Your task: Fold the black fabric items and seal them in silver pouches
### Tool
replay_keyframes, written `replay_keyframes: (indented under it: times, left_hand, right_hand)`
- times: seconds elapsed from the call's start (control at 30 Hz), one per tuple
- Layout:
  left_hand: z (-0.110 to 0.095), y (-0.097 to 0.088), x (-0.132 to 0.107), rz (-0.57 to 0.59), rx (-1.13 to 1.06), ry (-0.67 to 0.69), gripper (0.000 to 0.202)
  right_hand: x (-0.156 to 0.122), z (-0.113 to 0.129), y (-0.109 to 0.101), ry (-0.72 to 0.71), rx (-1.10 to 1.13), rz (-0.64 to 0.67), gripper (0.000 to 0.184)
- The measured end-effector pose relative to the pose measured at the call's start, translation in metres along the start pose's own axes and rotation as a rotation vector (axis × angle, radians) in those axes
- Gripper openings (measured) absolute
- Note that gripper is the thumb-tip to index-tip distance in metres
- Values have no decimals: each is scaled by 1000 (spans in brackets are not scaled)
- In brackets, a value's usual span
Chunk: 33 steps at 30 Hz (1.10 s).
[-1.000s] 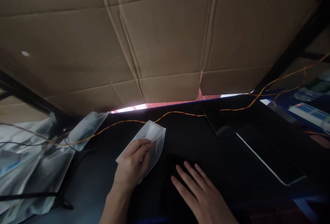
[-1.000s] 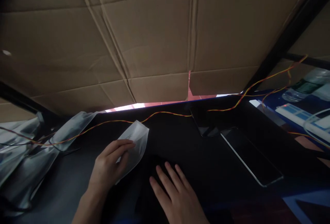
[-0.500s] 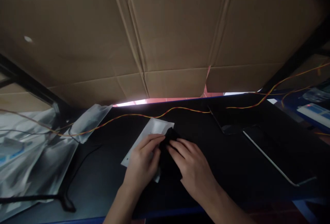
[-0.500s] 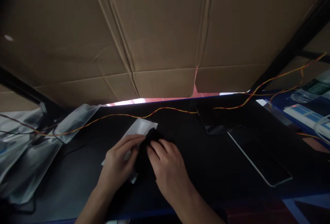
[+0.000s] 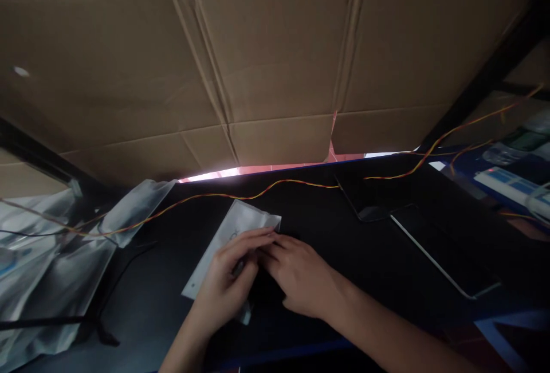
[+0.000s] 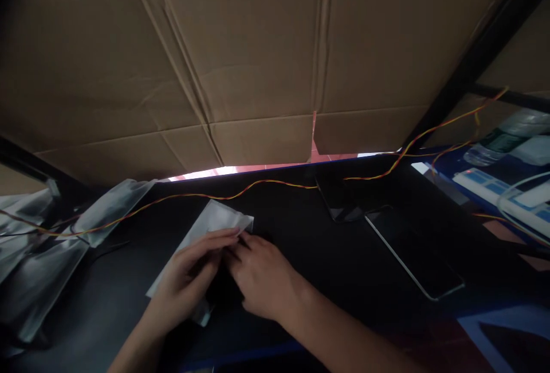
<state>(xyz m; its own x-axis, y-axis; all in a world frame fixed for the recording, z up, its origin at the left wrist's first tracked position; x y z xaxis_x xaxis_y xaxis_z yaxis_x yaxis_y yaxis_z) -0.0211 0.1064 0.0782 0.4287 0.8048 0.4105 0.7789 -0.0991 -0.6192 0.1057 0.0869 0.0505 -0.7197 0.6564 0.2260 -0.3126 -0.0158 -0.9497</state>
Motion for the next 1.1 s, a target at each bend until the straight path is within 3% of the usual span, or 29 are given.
replay_keyframes:
  times: [0.1, 0.27, 0.37, 0.5, 0.7, 0.8, 0.9, 1.0, 1.1]
  left_hand:
    - [15, -5, -5, 27, 96, -49, 38]
    - [39, 1, -33, 124, 260, -138, 60]
    - [34, 14, -48, 155, 286, -154, 63]
    - [18, 26, -55, 121, 326, -161, 66]
    - [14, 15, -57, 69, 464, -158, 61]
    - [13, 11, -59, 132, 513, -99, 65]
    - [11, 14, -59, 155, 505, -92, 70]
    - [6, 20, -58, 87, 477, -119, 66]
    - [1, 27, -59, 13, 446, -147, 61]
  right_hand:
    - [0, -6, -1, 89, 15, 1, 70]
    - [-3, 0, 1, -87, 65, 24, 37]
    - [8, 3, 10, -144, 100, 32, 27]
    - [26, 4, 19, -90, 170, 8, 40]
    - [10, 13, 7, -277, 356, 56, 65]
    - [-1, 17, 8, -317, 469, 67, 56]
    - [6, 22, 19, -232, 492, 49, 49]
    - [24, 27, 25, -137, 457, 23, 45]
    - [32, 28, 19, -147, 448, 35, 42]
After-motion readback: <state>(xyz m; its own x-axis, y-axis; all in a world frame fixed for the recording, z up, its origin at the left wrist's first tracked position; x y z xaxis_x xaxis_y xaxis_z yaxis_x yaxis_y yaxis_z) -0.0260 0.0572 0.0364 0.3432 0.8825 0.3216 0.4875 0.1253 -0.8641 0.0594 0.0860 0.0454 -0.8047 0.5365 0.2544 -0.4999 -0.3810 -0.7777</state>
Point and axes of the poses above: each hand's wrist, its own x-axis towards the middle knuckle, its own y-axis out of the palm, z = x × y, the point moved 7 cm from there along x, towards the middle knuckle, and after that the axes turned 2 degrees about -x, right-handed, at the moved point
